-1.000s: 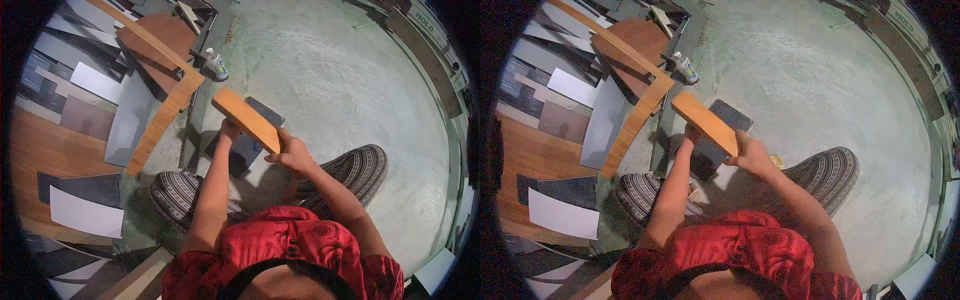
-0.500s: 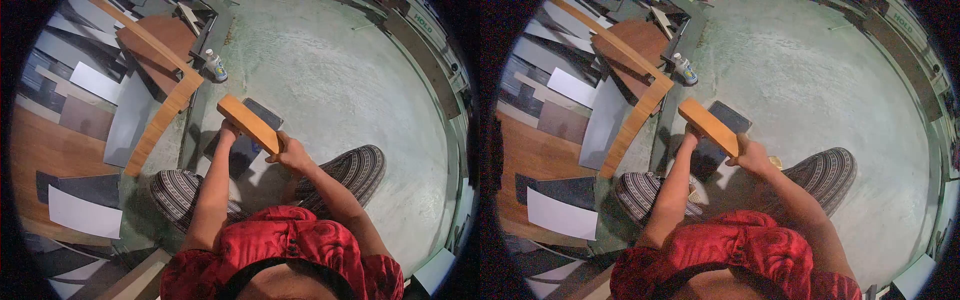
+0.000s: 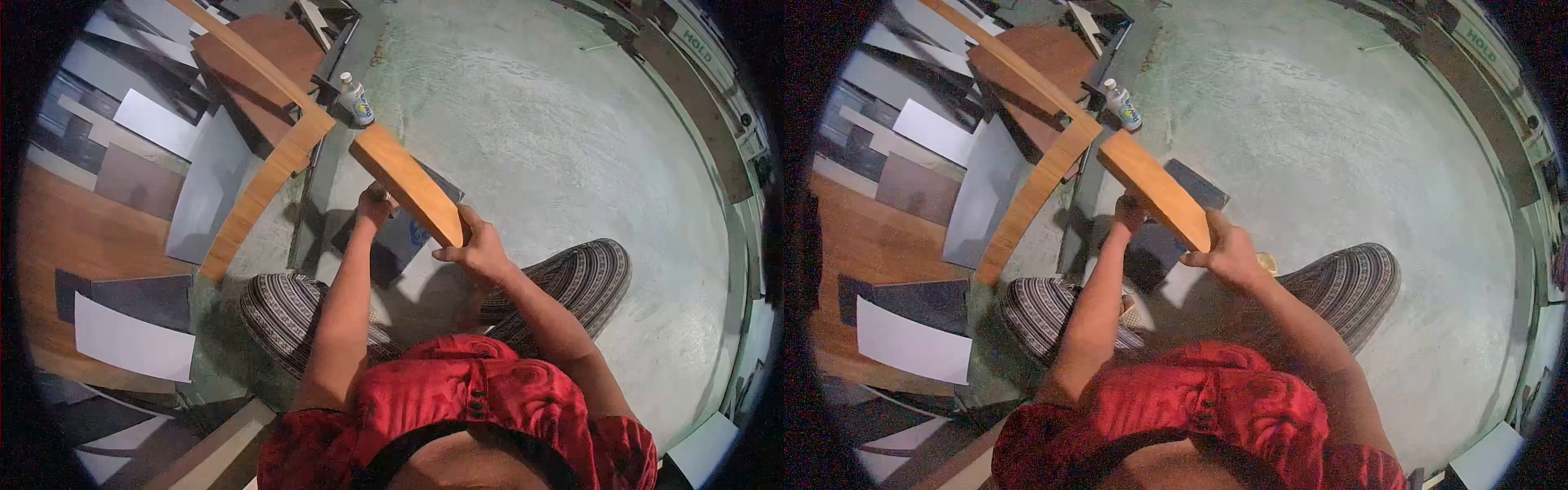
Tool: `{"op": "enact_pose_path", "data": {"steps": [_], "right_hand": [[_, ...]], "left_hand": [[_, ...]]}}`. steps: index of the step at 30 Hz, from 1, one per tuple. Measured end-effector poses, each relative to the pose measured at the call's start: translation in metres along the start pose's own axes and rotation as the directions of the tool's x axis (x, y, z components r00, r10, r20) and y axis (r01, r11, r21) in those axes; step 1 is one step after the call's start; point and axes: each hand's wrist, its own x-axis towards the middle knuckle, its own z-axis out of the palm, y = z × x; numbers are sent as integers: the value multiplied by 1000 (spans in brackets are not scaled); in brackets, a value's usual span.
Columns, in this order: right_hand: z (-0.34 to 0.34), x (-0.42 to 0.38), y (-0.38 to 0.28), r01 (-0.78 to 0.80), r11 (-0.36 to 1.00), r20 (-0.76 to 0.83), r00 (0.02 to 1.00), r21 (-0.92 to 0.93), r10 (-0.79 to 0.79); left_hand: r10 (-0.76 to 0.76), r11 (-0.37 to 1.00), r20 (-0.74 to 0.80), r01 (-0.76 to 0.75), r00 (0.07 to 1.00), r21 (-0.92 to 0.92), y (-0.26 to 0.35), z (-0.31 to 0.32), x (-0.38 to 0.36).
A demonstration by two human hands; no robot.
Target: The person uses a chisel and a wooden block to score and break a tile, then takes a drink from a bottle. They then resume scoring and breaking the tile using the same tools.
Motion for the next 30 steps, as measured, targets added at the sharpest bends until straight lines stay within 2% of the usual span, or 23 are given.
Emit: {"op": "enact_pose_path", "data": {"steps": [1, 2, 3, 4, 5, 6, 7, 8, 9, 10, 11, 12, 13, 14, 15, 16, 17, 19, 20, 22, 26, 28, 30], "right_hand": [[-1, 0, 0, -19, 995, 35, 999, -98, 23], [-1, 1, -1, -34, 980, 66, 997, -196, 48], [0, 1, 0, -33, 980, 64, 997, -196, 46], [1, 2, 2, -71, 959, 82, 992, -275, 97], [2, 2, 3, -107, 930, 95, 984, -353, 149], [2, 2, 4, -107, 929, 93, 985, -354, 149], [2, 1, 4, -96, 924, 71, 989, -371, 131], [2, 0, 4, -86, 918, 51, 992, -388, 114], [2, -1, 4, -85, 916, 53, 992, -391, 114], [3, -2, 5, -106, 952, 48, 991, -286, 124], [3, -3, 5, -124, 976, 42, 990, -178, 133], [4, -2, 7, -124, 976, 41, 990, -179, 133], [6, 0, 10, -108, 994, 3, 994, -30, 108], [7, 1, 15, -84, 989, -38, 995, 121, 89], [8, 4, 22, -84, 989, -38, 995, 121, 89], [7, 6, 31, -99, 995, -94, 990, 33, 102], [6, 8, 37, -121, 991, -151, 982, -51, 112], [4, 6, 29, -156, 988, -145, 977, 0, 154], [4, 6, 26, -190, 980, -138, 971, 53, 196], [2, 5, 26, -211, 975, -145, 965, 64, 218], [-1, 5, 34, -296, 950, -147, 940, 101, 309], [-2, 7, 42, -301, 947, -149, 937, 116, 316], [-3, 7, 42, -308, 943, -149, 934, 130, 325]], "left_hand": [[1, 1000, -2, -1, 1000, -1, 0, -4, 0], [194, 749, 135, -236, 972, 619, -1, -11, 3], [244, 121, 359, -396, 901, 910, -2, -16, 7], [244, 120, 362, -398, 900, 909, -5, -20, 12], [239, 752, 160, -287, 958, 594, -9, -15, 10], [93, 994, 12, -93, 996, -50, -9, -7, 5], [93, 994, 13, -92, 996, -51, -8, -11, 10], [262, 711, 108, -267, 959, 650, -6, -15, 16], [309, -3, 290, -304, 906, 953, -6, -20, 21], [309, -1, 287, -302, 906, 953, -10, -27, 21], [293, 378, 234, -337, 927, 862, -6, -4, -4], [256, 700, 192, -319, 947, 639, -1, 14, -23], [290, 564, 226, -357, 930, 745, 2, 21, -29], [291, 564, 227, -358, 930, 744, 5, 31, -38], [309, 566, 90, -259, 947, 783, 6, 41, -46], [326, 570, -48, -156, 944, 807, 7, 49, -53], [326, 568, -49, -154, 944, 809, 5, 41, -46], [331, 419, 135, -273, 934, 866, 3, 20, -28], [331, 418, 137, -275, 934, 866, 4, 19, -27], [303, 330, 52, -156, 951, 931, 5, 17, -25], [309, 368, 110, -225, 945, 902, -1, 10, -18], [376, 291, 138, -258, 916, 921, -3, 3, -9], [363, 295, 134, -250, 922, 922, -2, 6, -11]]}}
